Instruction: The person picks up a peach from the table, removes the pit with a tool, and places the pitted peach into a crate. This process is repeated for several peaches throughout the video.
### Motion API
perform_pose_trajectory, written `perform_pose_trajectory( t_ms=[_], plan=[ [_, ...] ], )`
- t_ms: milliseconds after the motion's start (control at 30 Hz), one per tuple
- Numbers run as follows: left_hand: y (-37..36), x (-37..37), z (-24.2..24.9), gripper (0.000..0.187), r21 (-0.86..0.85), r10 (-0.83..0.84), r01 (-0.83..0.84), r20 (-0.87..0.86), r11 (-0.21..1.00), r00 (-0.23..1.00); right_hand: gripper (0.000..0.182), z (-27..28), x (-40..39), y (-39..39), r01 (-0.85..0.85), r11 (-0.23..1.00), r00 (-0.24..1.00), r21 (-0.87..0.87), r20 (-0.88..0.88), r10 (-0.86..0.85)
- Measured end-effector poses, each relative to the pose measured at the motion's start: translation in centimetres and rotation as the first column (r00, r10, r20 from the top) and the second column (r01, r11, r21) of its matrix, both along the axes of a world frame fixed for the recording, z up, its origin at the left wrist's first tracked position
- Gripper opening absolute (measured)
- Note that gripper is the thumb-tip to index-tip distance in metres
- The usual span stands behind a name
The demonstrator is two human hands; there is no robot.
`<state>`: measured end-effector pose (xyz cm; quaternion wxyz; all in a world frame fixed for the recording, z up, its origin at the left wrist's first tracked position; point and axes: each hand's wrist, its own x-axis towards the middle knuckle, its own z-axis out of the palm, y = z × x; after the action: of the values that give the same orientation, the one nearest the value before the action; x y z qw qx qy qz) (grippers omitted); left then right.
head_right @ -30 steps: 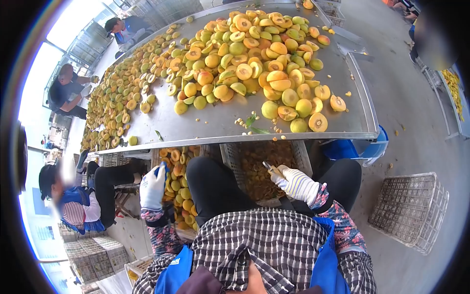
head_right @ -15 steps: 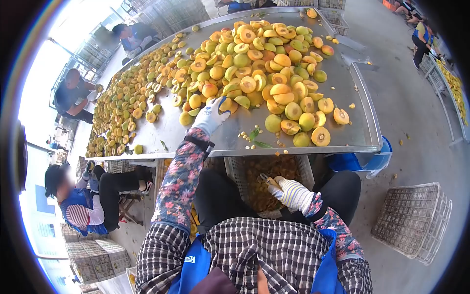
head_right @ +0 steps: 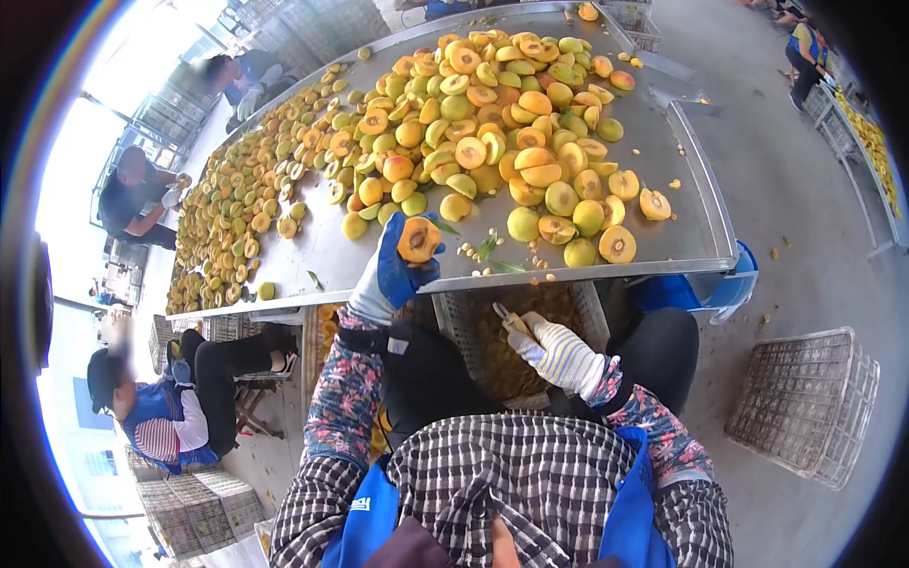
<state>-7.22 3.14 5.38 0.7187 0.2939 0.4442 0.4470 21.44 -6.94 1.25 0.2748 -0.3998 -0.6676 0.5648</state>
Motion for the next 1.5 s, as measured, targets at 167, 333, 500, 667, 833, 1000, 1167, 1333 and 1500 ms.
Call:
perform_pose_trajectory(
  t_ms=[167,333,500,667,833,1000,1167,1333,1500],
  plan=[
    [-4.9,2.9,-2.3,0.061,0.045,-0.067,0.061,0.163,0.997,0.984,0.027,3.7,-3.0,0.7,0.109,0.912,0.992,0.395,0.017,-0.126],
    [-7.9,5.1,-2.9,0.044,0.499,-0.008,0.188,-0.341,0.846,0.94,0.022,3.8,-4.3,1.0,0.082,0.741,0.922,0.666,0.231,-0.31],
    [-8.1,5.4,-3.0,0.035,0.237,-0.046,0.044,0.001,0.971,0.999,0.023,2.9,-4.1,0.7,0.023,0.709,0.9,0.705,0.295,-0.322],
    [-8.2,6.2,-1.8,0.04,0.493,-0.009,0.327,-0.543,0.806,0.84,0.027,2.8,-3.9,0.5,-0.036,0.791,0.886,0.611,0.385,-0.258],
    [-8.3,7.1,-3.9,0.054,0.556,0.127,0.159,-0.441,0.815,0.889,0.033,2.2,-4.1,-0.2,0.024,0.865,0.946,0.501,0.269,-0.183],
    [-7.5,6.6,-4.9,0.057,0.34,-0.028,0.044,-0.05,0.939,0.998,0.037,2.2,-3.4,0.8,-0.022,0.912,0.97,0.41,0.229,-0.08],
    [-6.9,5.4,-5.6,0.055,0.448,-0.074,0.264,-0.399,0.854,0.914,0.036,4.3,-2.7,1.3,-0.168,0.959,0.92,0.227,0.386,0.07],
    [-7.4,6.1,-4.6,0.053,0.39,-0.053,0.176,-0.307,0.904,0.95,0.035,2.3,-3.5,0.7,-0.036,0.977,0.999,0.209,0.017,0.033],
    [-7.2,5.6,-6.3,0.051,0.335,-0.056,0.185,-0.36,0.924,0.931,0.026,2.1,-3.0,1.2,-0.212,0.965,0.865,0.154,0.49,0.111]
  ],
)
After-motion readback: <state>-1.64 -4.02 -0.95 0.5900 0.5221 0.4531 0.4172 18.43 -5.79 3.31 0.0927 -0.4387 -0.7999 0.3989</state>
